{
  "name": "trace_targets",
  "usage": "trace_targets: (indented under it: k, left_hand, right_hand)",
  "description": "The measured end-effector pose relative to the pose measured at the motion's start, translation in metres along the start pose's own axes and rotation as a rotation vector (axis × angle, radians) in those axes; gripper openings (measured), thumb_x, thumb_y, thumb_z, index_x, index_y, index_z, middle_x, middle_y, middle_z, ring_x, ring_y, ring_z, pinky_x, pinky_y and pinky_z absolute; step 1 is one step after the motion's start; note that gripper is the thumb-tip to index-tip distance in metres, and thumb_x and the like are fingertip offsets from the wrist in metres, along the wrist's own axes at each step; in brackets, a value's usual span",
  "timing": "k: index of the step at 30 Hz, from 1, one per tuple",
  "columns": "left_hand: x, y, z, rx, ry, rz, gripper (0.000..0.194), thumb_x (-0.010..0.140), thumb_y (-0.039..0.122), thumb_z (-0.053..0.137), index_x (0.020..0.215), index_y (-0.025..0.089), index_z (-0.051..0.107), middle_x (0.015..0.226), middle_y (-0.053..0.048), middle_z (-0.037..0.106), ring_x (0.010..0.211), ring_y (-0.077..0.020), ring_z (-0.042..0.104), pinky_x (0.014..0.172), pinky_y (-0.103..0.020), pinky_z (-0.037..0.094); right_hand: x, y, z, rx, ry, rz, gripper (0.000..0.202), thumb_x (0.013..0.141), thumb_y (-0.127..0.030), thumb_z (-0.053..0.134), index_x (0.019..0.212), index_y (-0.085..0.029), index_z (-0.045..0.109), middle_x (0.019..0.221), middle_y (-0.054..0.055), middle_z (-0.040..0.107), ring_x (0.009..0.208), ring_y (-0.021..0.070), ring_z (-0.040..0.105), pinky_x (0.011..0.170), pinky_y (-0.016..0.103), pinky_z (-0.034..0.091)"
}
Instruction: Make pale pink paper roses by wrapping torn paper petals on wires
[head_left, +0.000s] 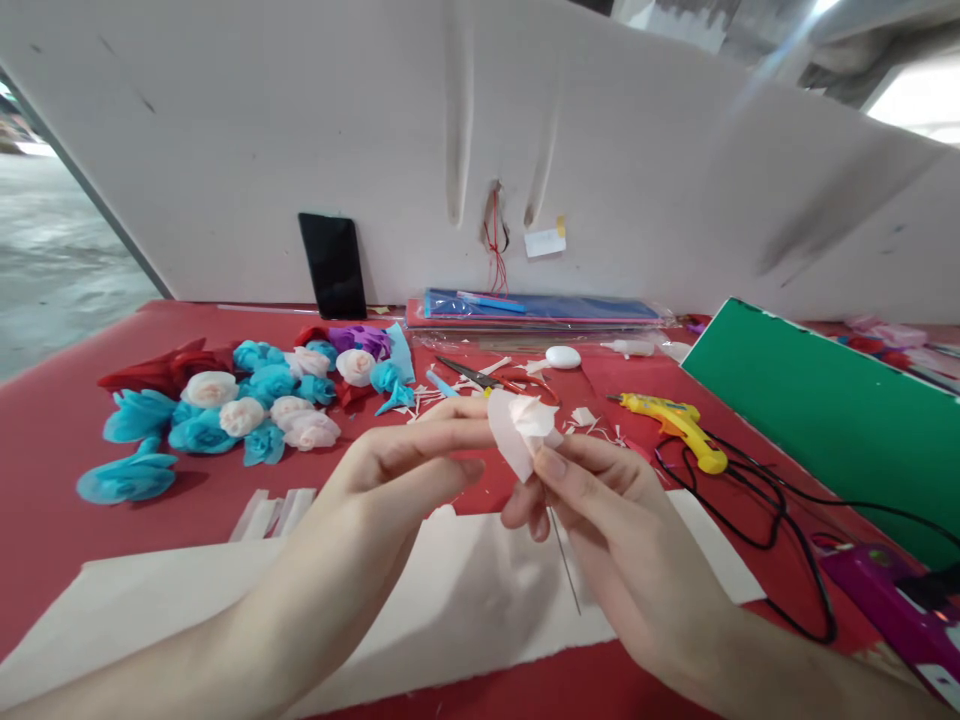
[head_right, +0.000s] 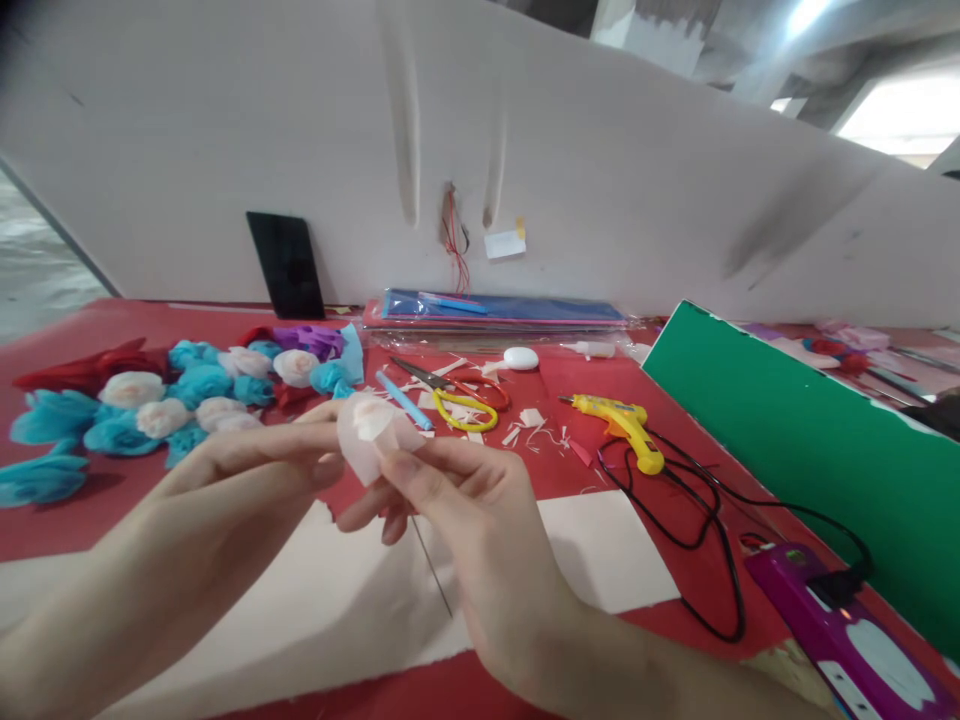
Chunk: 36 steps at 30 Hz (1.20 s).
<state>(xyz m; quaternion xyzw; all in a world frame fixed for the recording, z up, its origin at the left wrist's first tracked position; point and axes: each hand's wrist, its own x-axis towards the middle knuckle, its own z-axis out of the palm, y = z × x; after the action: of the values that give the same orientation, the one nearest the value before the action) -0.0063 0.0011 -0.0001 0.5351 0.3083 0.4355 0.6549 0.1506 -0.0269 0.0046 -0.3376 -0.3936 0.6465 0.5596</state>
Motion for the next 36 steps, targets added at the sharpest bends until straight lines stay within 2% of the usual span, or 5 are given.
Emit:
trace_targets:
  k: [3, 6, 13, 18, 36]
  left_hand:
    - [0.000, -0.001, 0.002, 0.037, -0.079, 0.006, 0.019, 0.091, 0.030, 0.058, 0.083, 0.026, 0.075, 0.081, 0.002, 0.065, 0.089, -0.0162, 0.057, 0.093, -0.025, 0.044]
    - [0.001, 0.000, 0.003, 0.062, -0.121, 0.004, 0.024, 0.094, 0.032, 0.057, 0.076, 0.024, 0.071, 0.075, 0.003, 0.062, 0.078, -0.0134, 0.056, 0.081, -0.021, 0.046]
    - [0.001, 0.000, 0.002, 0.100, -0.084, 0.001, 0.037, 0.093, 0.036, 0.058, 0.059, 0.023, 0.063, 0.067, 0.003, 0.062, 0.082, -0.0157, 0.057, 0.078, -0.020, 0.045]
    - [0.001, -0.001, 0.004, 0.070, -0.077, -0.004, 0.035, 0.093, 0.030, 0.058, 0.060, 0.022, 0.064, 0.065, 0.004, 0.064, 0.067, -0.0123, 0.055, 0.070, -0.018, 0.045]
    - [0.002, 0.010, 0.009, 0.128, -0.103, 0.004, 0.032, 0.090, 0.023, 0.059, 0.060, 0.022, 0.067, 0.062, 0.003, 0.065, 0.065, -0.0129, 0.058, 0.075, -0.021, 0.048]
  right_hand:
    - [0.000, -0.001, 0.000, 0.018, -0.009, -0.006, 0.017, 0.084, -0.028, 0.071, 0.069, -0.023, 0.078, 0.060, -0.002, 0.073, 0.057, 0.0054, 0.057, 0.057, 0.014, 0.044]
    - [0.000, -0.001, 0.000, -0.002, -0.003, -0.006, 0.018, 0.084, -0.028, 0.071, 0.068, -0.023, 0.078, 0.059, -0.001, 0.072, 0.058, 0.0066, 0.056, 0.057, 0.016, 0.044]
    - [-0.003, 0.001, 0.002, -0.028, -0.022, 0.022, 0.017, 0.086, -0.029, 0.070, 0.073, -0.024, 0.079, 0.058, -0.002, 0.070, 0.058, 0.0055, 0.053, 0.058, 0.014, 0.043]
    - [-0.003, 0.001, 0.002, -0.025, -0.030, 0.004, 0.015, 0.084, -0.030, 0.071, 0.073, -0.024, 0.079, 0.056, -0.001, 0.069, 0.056, 0.0066, 0.052, 0.058, 0.017, 0.043]
    - [-0.006, 0.004, -0.001, -0.019, -0.030, -0.001, 0.012, 0.082, -0.030, 0.073, 0.073, -0.025, 0.079, 0.055, -0.001, 0.069, 0.054, 0.0093, 0.056, 0.057, 0.021, 0.043]
